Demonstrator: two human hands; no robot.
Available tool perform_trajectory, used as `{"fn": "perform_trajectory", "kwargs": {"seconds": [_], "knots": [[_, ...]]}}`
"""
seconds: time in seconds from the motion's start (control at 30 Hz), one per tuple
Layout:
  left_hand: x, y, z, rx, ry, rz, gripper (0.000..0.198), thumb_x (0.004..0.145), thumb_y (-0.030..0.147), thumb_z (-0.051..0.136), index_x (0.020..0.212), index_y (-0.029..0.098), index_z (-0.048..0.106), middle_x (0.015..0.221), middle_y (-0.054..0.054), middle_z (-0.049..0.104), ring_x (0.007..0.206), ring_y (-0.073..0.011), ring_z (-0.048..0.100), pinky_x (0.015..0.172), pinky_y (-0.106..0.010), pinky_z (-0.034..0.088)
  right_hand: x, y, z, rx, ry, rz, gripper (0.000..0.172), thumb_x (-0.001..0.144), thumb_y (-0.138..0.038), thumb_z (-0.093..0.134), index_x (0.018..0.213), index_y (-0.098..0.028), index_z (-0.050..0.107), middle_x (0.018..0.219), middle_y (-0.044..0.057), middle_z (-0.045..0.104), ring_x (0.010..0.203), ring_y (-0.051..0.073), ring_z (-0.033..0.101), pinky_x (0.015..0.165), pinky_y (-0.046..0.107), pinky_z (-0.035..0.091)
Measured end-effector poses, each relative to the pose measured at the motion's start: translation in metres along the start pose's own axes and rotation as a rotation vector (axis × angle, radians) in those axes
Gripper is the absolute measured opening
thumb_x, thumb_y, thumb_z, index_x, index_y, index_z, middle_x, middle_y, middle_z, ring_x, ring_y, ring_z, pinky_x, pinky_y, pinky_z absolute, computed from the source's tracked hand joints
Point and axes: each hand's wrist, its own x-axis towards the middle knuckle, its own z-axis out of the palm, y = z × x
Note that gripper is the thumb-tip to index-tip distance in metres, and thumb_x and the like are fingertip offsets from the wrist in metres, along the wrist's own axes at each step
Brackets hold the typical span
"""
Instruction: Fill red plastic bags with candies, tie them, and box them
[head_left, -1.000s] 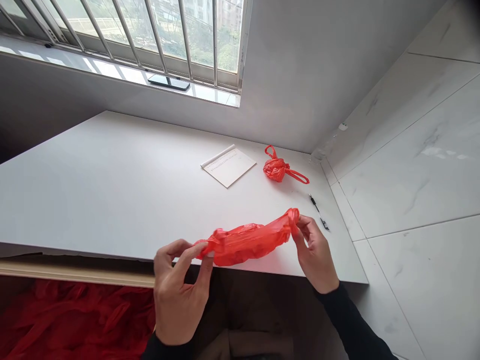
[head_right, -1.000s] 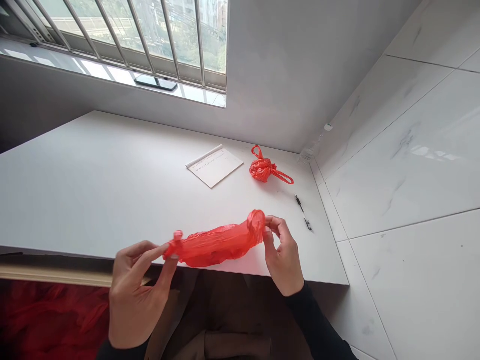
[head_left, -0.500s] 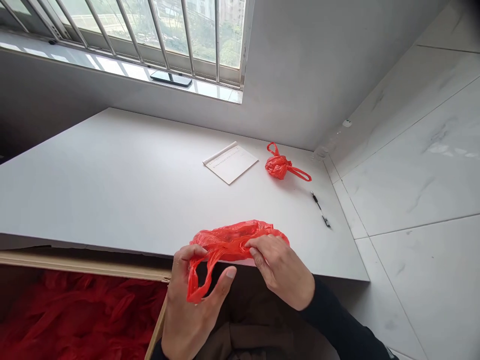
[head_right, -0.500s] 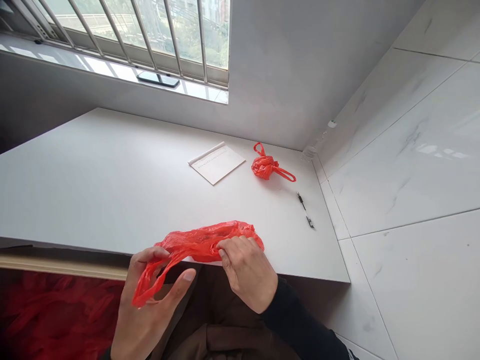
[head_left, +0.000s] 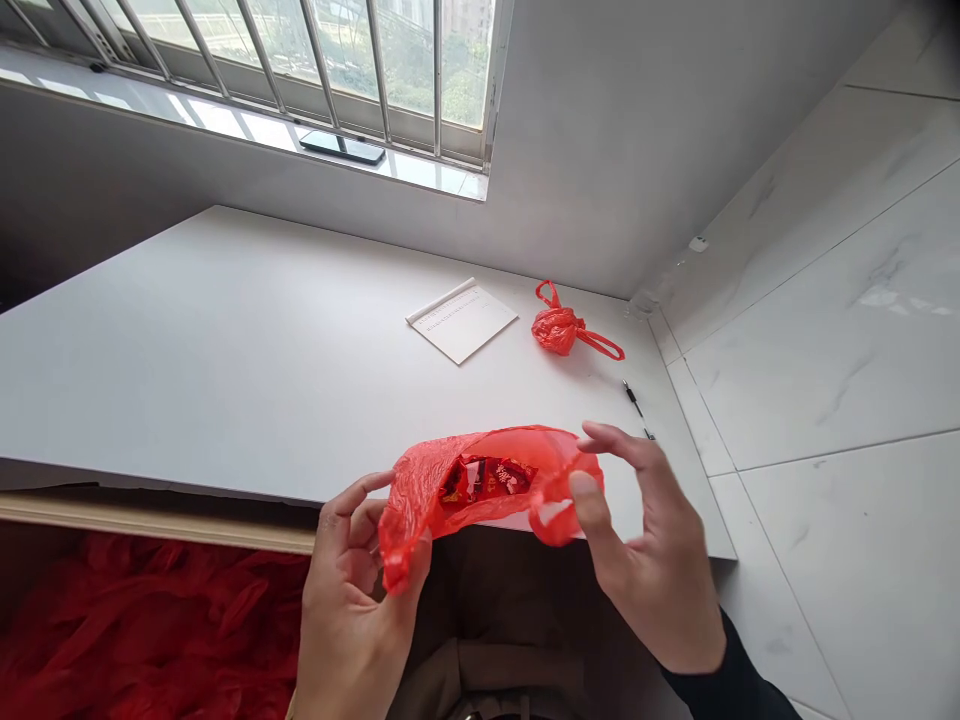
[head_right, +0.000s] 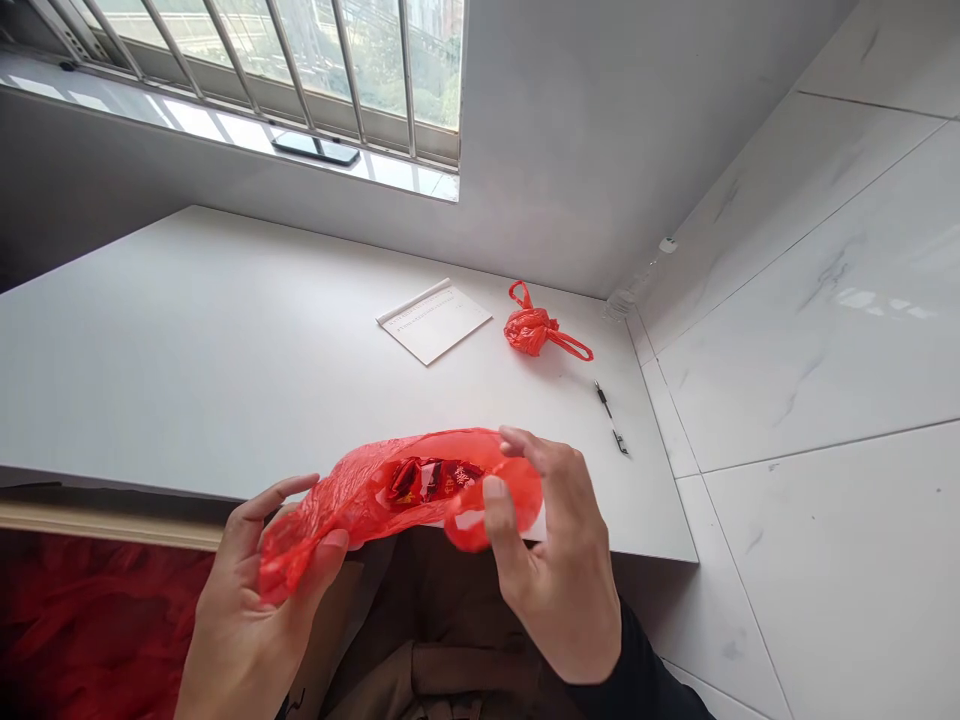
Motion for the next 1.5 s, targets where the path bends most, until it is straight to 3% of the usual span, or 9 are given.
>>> {"fn": "perform_trajectory", "kwargs": {"seconds": [0.07,0.13,0.23,0.33,0.43,0.63,0.93,1.17,1.5], "knots": [[0.001,0.001,0.002,0.03,0.004,0.024,0.046,0.075,0.042,0.078,0.113,0.025,0.059,0.087,-0.002,0.071,0.072,-0.0183,0.07,0.063,-0.025,0.058,-0.002,-0.016,-0.004,0.172,-0.015,-0.132,0.035,0.096,-0.016,0.056,0.127,-0.031,0.058,0.112,0.006,0.067,0.108,0.024,0.065,0.09,0.041,0.058],[0.002,0.0,0.005,0.008,0.017,0.004,0.047,0.073,0.042,0.08,0.111,0.026,0.057,0.075,0.003,0.068,0.055,-0.0137,0.062,0.05,-0.021,0.051,-0.001,-0.024,0.0,0.283,-0.267,-0.258,0.038,0.096,-0.009,0.05,0.125,-0.031,0.059,0.11,0.005,0.069,0.104,0.02,0.067,0.087,0.036,0.059],[0.002,-0.001,0.006,-0.01,0.085,-0.026,0.05,0.07,0.043,0.083,0.107,0.026,0.054,0.066,0.007,0.061,0.042,-0.0097,0.048,0.042,-0.02,0.043,0.002,-0.014,0.022,0.042,-0.62,-0.256,0.043,0.093,-0.005,0.043,0.128,-0.024,0.058,0.119,0.009,0.069,0.109,0.024,0.067,0.088,0.038,0.058],[-0.001,-0.002,0.004,0.057,0.098,0.0,0.034,0.075,0.046,0.078,0.091,0.024,0.058,0.068,0.004,0.061,0.051,-0.0125,0.054,0.048,-0.022,0.047,0.008,0.011,0.052,-0.265,-0.705,-0.109,0.039,0.093,-0.008,0.042,0.125,-0.02,0.06,0.1,0.01,0.073,0.084,0.026,0.071,0.066,0.036,0.055],[-0.006,-0.002,0.003,0.051,0.054,0.081,0.02,0.086,0.041,0.069,0.083,0.023,0.063,0.077,0.001,0.062,0.067,-0.0137,0.058,0.061,-0.021,0.052,0.012,0.032,0.079,-0.323,-0.722,-0.015,0.022,0.1,-0.023,0.043,0.111,-0.02,0.062,0.085,0.007,0.071,0.066,0.024,0.067,0.055,0.033,0.046],[-0.011,-0.007,0.0,-0.14,0.028,0.12,0.008,0.091,0.032,0.066,0.089,0.025,0.07,0.09,0.0,0.062,0.086,-0.0145,0.062,0.078,-0.021,0.055,0.007,0.048,0.104,-0.346,-0.687,-0.03,0.021,0.087,-0.026,0.071,0.105,-0.019,0.062,0.106,0.013,0.069,0.099,0.031,0.064,0.07,0.036,0.05],[-0.007,-0.005,-0.006,-0.23,0.006,0.088,0.029,0.089,0.033,0.069,0.117,0.035,0.073,0.063,0.002,0.056,0.056,-0.0141,0.052,0.05,-0.024,0.05,0.009,0.044,0.071,-0.349,-0.575,0.03,0.01,0.095,-0.022,0.055,0.101,-0.024,0.062,0.089,0.004,0.073,0.081,0.026,0.068,0.064,0.035,0.044],[-0.013,-0.002,-0.007,-0.188,0.006,0.056,0.032,0.087,0.035,0.072,0.12,0.038,0.075,0.063,0.003,0.058,0.051,-0.0095,0.052,0.057,-0.02,0.058,0.011,0.036,0.064,-0.429,-0.566,0.091,0.018,0.095,-0.02,0.05,0.105,-0.02,0.064,0.087,0.009,0.074,0.078,0.029,0.069,0.06,0.037,0.043],[-0.015,-0.008,-0.006,-0.18,0.0,-0.036,0.032,0.088,0.034,0.072,0.12,0.036,0.074,0.115,0.0,0.077,0.104,-0.0187,0.074,0.086,-0.019,0.06,0.014,0.033,0.074,-0.341,-0.817,-0.095,0.026,0.098,-0.028,0.05,0.117,-0.02,0.065,0.115,0.01,0.065,0.108,0.027,0.059,0.081,0.037,0.049]]}}
